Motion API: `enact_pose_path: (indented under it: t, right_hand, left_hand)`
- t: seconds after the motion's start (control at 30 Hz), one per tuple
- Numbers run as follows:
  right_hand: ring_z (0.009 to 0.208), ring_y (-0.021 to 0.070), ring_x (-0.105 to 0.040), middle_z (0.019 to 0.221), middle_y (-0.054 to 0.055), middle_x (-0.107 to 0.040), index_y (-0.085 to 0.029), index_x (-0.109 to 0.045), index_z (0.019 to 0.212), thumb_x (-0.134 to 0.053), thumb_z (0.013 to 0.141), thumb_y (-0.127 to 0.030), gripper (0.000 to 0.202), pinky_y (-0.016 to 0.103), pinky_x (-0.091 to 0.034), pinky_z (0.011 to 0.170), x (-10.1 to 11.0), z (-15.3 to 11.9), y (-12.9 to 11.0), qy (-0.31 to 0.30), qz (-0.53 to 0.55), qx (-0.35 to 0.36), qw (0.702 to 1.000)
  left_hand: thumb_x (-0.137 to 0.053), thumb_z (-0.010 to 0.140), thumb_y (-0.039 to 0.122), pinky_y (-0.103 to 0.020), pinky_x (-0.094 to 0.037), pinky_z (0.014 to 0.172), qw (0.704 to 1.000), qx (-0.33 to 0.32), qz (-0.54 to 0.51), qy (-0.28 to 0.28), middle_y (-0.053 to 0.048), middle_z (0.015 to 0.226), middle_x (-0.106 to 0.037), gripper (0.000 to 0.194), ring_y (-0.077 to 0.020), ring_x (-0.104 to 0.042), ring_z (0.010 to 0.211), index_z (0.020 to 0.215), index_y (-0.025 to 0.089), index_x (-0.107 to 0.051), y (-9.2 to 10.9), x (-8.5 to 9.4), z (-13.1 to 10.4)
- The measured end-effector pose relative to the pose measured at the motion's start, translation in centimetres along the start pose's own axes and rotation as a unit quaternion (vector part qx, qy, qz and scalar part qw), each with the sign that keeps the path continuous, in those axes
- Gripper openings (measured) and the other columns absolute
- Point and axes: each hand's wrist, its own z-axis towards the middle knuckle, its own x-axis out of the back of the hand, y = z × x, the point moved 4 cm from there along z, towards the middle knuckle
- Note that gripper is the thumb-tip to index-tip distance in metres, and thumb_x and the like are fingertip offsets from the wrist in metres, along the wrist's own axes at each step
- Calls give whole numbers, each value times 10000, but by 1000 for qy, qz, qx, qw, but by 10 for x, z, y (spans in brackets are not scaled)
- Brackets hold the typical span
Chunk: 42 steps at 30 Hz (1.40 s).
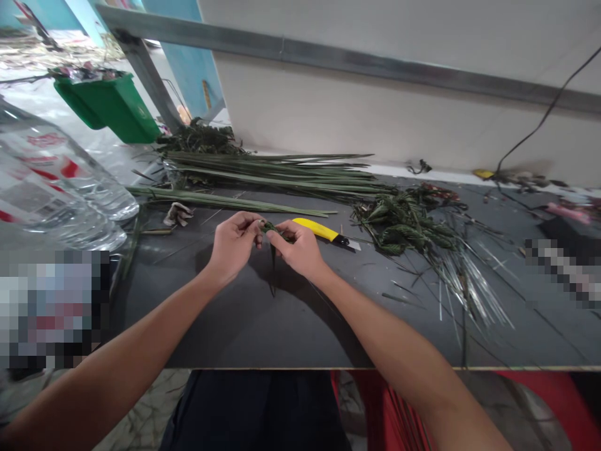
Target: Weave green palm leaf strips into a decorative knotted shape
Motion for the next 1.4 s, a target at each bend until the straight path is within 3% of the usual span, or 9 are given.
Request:
enact_pose_path:
  t: [0.17,0.37,0.53,0.73,0.93,1.07,1.13,1.3,1.4]
  right_hand:
    - [396,70,-399,515,-59,-536,-205,-612,841,-737,796,-578,396,208,-285,374,2,2,2,14,22,-15,1000]
    - [339,52,-347,510,-67,-536,-199,-611,858,-782,746,-582,434,204,-217,319,9,6,6,9,54,-59,997]
    - [339,46,-351,512,-64,-550,-189,-614,848,-805,709,-606,479,191,-195,313,12,9,7,12,72,-71,995]
    - [320,25,-318,530,-72,-549,-186,-593,794,-823,684,-625,508,188,-163,304,14,12,6,8,134,-86,987]
    - [328,22,-325,526,-81,-536,-197,-547,749,-830,695,-588,486,175,-150,303,18,14,10,11,173,-115,978]
    - [336,26,-345,524,-82,-541,-200,-543,755,-816,711,-581,471,166,-175,309,16,14,11,12,176,-118,977]
    - [331,24,-341,528,-82,-549,-200,-547,764,-812,714,-577,464,168,-171,306,16,14,11,17,179,-113,977]
    - [316,25,-340,532,-83,-556,-197,-570,806,-813,696,-600,483,177,-156,296,15,13,9,33,173,-90,980]
    - [313,33,-359,526,-81,-556,-196,-584,831,-818,687,-608,495,181,-153,295,14,11,8,27,154,-90,984]
  left_hand:
    - [-567,897,166,-210,-487,483,998,-2,66,-23,11,791,-589,134,-85,-560,546,1019,190,-617,3,4,-1]
    - [-613,860,147,-294,-541,711,940,-169,295,-37,-82,1056,-602,127,-147,-611,796,967,187,-668,19,12,0]
    - [-648,894,207,-379,-515,900,909,-222,344,-75,-66,963,-700,101,-228,-632,966,990,198,-678,24,10,-1]
    - [-624,970,266,-328,-515,833,887,-284,356,-70,-53,901,-744,120,-200,-658,883,960,208,-729,27,6,-8]
    - [-498,1025,239,-301,-522,767,811,-340,437,-190,-65,939,-742,257,-185,-682,882,1009,212,-753,21,-7,-19]
    - [-455,1019,201,-295,-507,717,777,-329,490,-217,-76,949,-737,294,-192,-689,871,973,195,-745,24,-12,-23]
    - [-484,998,218,-295,-499,692,801,-289,484,-203,-77,942,-735,260,-193,-685,843,943,187,-736,25,-12,-22]
    - [-643,906,311,-281,-524,654,934,-95,325,-114,-54,874,-753,145,-170,-680,738,927,198,-731,13,-4,-12]
    - [-658,893,367,-266,-536,572,972,15,210,-106,-58,796,-752,211,-173,-692,683,943,179,-740,0,-2,-8]
